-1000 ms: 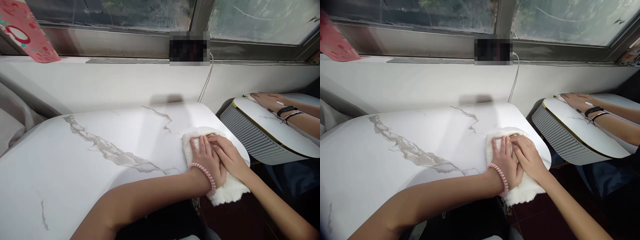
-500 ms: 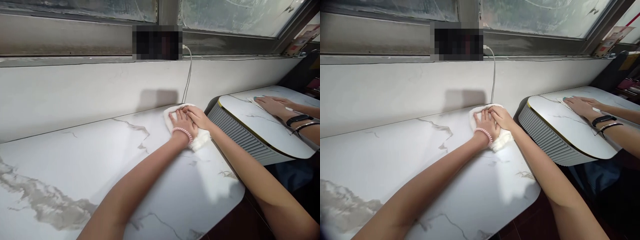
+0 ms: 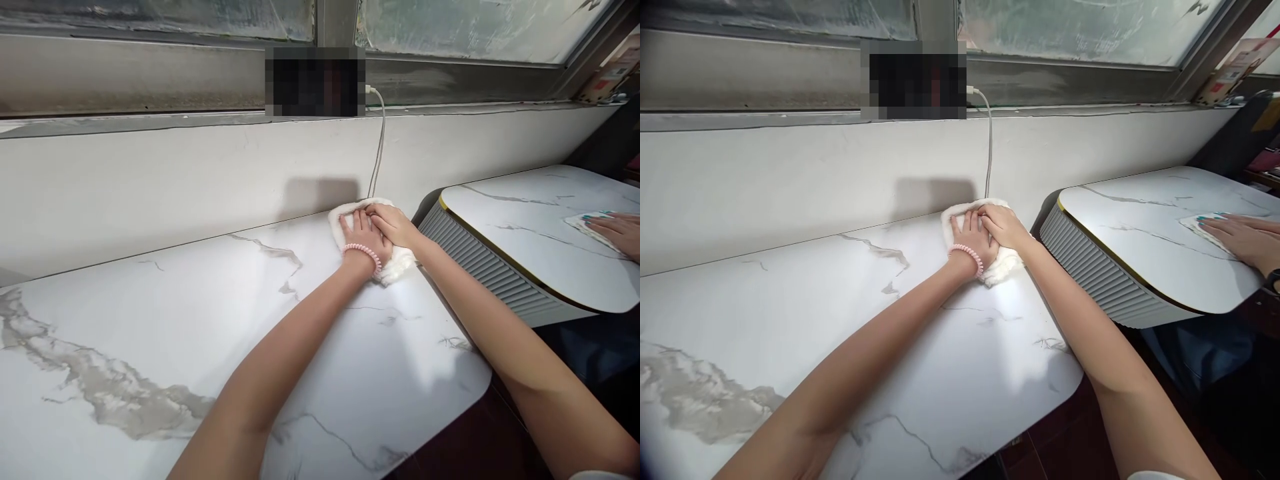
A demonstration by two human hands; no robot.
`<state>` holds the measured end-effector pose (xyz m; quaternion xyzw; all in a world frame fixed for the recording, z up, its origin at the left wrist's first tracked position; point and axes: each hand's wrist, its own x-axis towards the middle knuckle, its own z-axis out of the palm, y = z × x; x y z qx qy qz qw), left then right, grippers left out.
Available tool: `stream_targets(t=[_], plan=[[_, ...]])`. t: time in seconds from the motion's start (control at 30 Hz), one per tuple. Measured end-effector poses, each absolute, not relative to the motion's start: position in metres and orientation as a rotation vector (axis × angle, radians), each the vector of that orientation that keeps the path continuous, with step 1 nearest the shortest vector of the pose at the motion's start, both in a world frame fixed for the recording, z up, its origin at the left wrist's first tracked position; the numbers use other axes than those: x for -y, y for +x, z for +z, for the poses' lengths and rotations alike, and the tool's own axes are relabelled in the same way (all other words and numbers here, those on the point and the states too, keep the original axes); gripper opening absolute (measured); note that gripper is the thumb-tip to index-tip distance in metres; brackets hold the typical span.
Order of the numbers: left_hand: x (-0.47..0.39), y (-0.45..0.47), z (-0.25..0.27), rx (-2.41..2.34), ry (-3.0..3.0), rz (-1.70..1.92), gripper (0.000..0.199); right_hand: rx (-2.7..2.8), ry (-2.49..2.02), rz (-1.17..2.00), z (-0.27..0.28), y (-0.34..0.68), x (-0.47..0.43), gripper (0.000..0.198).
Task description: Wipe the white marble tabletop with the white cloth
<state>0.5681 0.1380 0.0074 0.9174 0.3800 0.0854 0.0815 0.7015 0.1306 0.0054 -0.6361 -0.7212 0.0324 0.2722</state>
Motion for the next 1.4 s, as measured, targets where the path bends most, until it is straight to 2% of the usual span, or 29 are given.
stream_targets(t=[0.2,0.43,0.6,1.03,1.4], plan=[[-0.078,0.552,0.009,-1.066,2.774,0.289,0.065,1.919,-1.652,0.060,0.006,0.687,-0.063,0.034],[0.017,0.525,0.011,-0.778,2.854,0.272,0.067,1.787,-1.821,0.050,0.007,0.659,0.058,0.034],[0.044,0.503,0.011,-0.668,2.875,0.298,0.067,1.790,-1.893,0.017,0.007,0.638,0.095,0.036],[0.008,0.520,0.011,-0.734,2.816,0.262,0.065,1.775,-1.910,0.115,0.013,0.653,0.048,0.029],[-0.136,0.553,0.006,-0.849,2.801,0.336,0.062,1.773,-1.800,-0.002,0.003,0.689,-0.102,0.028]])
